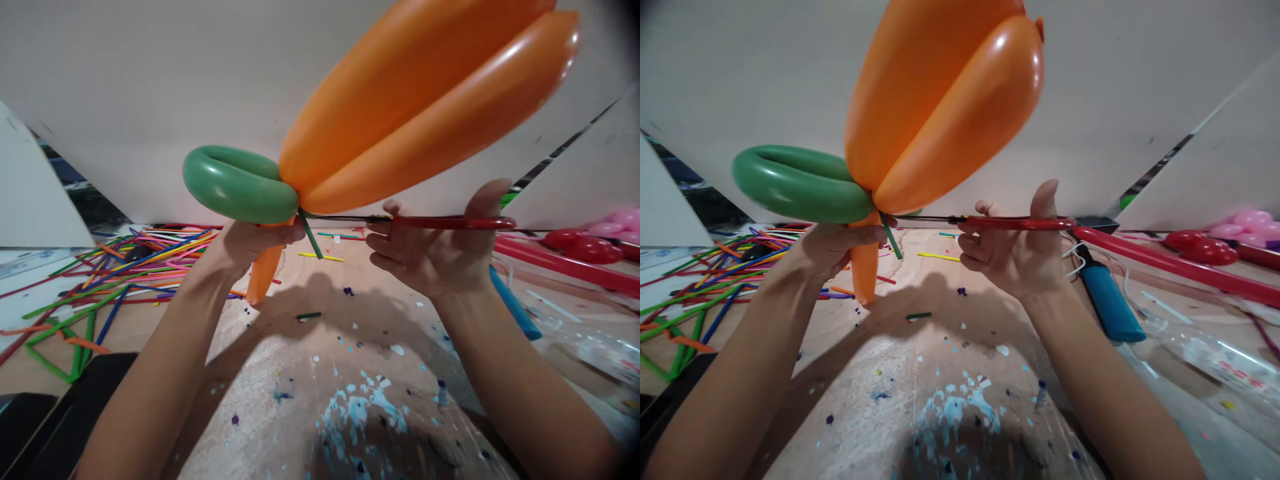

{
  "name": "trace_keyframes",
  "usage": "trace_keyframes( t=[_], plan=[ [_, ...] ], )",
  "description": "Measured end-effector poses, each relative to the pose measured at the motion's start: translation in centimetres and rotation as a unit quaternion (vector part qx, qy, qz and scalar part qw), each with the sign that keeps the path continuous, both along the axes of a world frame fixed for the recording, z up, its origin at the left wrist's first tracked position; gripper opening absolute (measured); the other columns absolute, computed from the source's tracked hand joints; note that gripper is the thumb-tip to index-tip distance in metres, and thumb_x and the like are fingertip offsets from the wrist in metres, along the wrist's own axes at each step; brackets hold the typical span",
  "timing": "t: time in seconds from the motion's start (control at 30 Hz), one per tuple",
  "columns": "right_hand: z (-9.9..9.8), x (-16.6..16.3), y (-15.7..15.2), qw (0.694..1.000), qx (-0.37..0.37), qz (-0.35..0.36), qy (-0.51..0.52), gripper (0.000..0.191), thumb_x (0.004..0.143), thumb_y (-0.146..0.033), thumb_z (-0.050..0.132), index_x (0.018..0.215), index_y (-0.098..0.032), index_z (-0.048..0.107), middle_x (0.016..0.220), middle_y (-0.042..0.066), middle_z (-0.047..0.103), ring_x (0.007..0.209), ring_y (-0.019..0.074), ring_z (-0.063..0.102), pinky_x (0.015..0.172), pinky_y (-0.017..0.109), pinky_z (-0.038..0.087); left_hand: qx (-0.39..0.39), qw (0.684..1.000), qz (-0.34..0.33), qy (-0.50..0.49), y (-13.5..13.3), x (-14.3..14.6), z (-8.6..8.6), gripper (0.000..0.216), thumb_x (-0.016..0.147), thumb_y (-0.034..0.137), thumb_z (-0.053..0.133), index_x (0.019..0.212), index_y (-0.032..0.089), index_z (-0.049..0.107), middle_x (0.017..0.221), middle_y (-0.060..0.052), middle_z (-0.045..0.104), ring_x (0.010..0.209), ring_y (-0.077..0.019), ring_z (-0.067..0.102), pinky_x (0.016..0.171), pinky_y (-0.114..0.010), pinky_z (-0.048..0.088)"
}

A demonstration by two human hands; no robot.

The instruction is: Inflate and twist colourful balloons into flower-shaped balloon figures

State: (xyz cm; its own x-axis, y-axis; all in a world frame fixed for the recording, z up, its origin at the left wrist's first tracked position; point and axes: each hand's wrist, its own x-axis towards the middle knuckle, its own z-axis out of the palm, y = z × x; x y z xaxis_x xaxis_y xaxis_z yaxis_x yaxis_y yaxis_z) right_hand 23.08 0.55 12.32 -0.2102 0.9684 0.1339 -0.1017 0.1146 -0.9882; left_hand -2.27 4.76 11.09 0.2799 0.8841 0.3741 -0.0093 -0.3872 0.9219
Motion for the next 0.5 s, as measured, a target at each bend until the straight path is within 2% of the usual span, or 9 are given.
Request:
trace_keyframes(
  t=[0.2, 0.37, 0.5],
  plan=[
    [0.3, -0.9, -0.7, 0.998, 0.024, -0.040, -0.040, 0.078, 0.066, -0.093, 0.019, 0.090, -0.028, 0.054, 0.083, 0.009, 0.056, 0.062, 0.0206, 0.047, 0.053, 0.035, 0.033, 0.012, 1.000, 0.001, 0.025, -0.4, 0.1, 0.1, 0.034, 0.059, 0.033, 0.080, 0.085, 0.016, 0.067, 0.091, -0.006, 0.068, 0.085, -0.0218, 0.064, 0.072, -0.033, 0.054],
    [0.5, -1.2, -1.1, 0.996, 0.025, -0.047, -0.066, 0.077, 0.066, -0.092, 0.016, 0.089, -0.028, 0.052, 0.077, 0.007, 0.053, 0.057, 0.0186, 0.042, 0.051, 0.034, 0.030, 0.023, 0.999, 0.010, 0.027, -0.5, 0.4, 0.2, 0.030, 0.060, 0.031, 0.078, 0.083, 0.017, 0.066, 0.087, -0.004, 0.067, 0.084, -0.0211, 0.063, 0.069, -0.031, 0.054],
    [0.3, -0.9, -0.5, 0.998, 0.035, -0.029, -0.032, 0.069, 0.067, -0.090, 0.030, 0.087, -0.026, 0.047, 0.074, 0.004, 0.051, 0.052, 0.0146, 0.038, 0.048, 0.031, 0.028, 0.035, 0.999, 0.017, 0.037, -0.4, -0.1, 0.3, 0.026, 0.061, 0.029, 0.076, 0.083, 0.018, 0.066, 0.084, -0.003, 0.065, 0.079, -0.0201, 0.062, 0.066, -0.030, 0.052]
  ],
)
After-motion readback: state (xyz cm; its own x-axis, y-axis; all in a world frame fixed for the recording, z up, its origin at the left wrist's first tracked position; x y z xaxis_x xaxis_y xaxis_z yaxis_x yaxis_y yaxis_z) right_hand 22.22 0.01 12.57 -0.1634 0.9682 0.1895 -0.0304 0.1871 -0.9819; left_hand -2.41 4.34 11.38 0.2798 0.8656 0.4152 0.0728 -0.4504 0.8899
